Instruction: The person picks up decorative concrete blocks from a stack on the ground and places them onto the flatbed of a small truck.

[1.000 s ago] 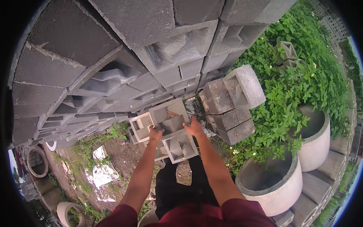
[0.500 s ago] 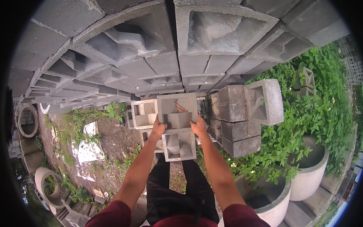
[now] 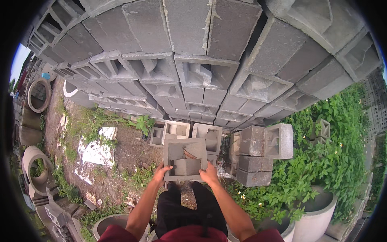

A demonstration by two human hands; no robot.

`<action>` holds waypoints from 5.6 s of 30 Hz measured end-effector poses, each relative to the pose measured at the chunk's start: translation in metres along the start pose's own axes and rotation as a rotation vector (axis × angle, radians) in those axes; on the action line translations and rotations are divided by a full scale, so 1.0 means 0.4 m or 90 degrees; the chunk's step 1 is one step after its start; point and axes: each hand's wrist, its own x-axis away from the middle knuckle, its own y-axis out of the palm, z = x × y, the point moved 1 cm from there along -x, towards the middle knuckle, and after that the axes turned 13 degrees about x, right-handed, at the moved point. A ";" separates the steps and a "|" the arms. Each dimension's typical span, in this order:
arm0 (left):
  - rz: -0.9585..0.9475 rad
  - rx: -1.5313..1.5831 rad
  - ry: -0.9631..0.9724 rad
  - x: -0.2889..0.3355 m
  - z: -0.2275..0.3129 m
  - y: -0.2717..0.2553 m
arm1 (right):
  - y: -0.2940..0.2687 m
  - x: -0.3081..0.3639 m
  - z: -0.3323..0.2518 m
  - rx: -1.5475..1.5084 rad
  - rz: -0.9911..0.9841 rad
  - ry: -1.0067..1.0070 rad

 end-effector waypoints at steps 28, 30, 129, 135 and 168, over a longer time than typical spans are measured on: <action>0.337 0.640 0.490 1.130 0.247 -1.063 | 0.896 0.767 -1.125 -0.217 -0.796 -0.199; 0.321 0.684 0.515 1.148 0.318 -1.114 | 0.968 0.772 -1.234 -0.216 -0.813 -0.230; 0.168 0.402 0.454 -1.651 6.871 -3.744 | 3.599 -2.907 -6.960 -0.432 -0.417 -0.192; 0.168 0.359 0.444 -1.895 7.286 -3.897 | 3.766 -3.203 -7.285 -0.430 -0.437 -0.160; 0.147 0.339 0.422 -3.259 9.286 -4.320 | 4.290 -4.854 -8.977 -0.457 -0.412 -0.164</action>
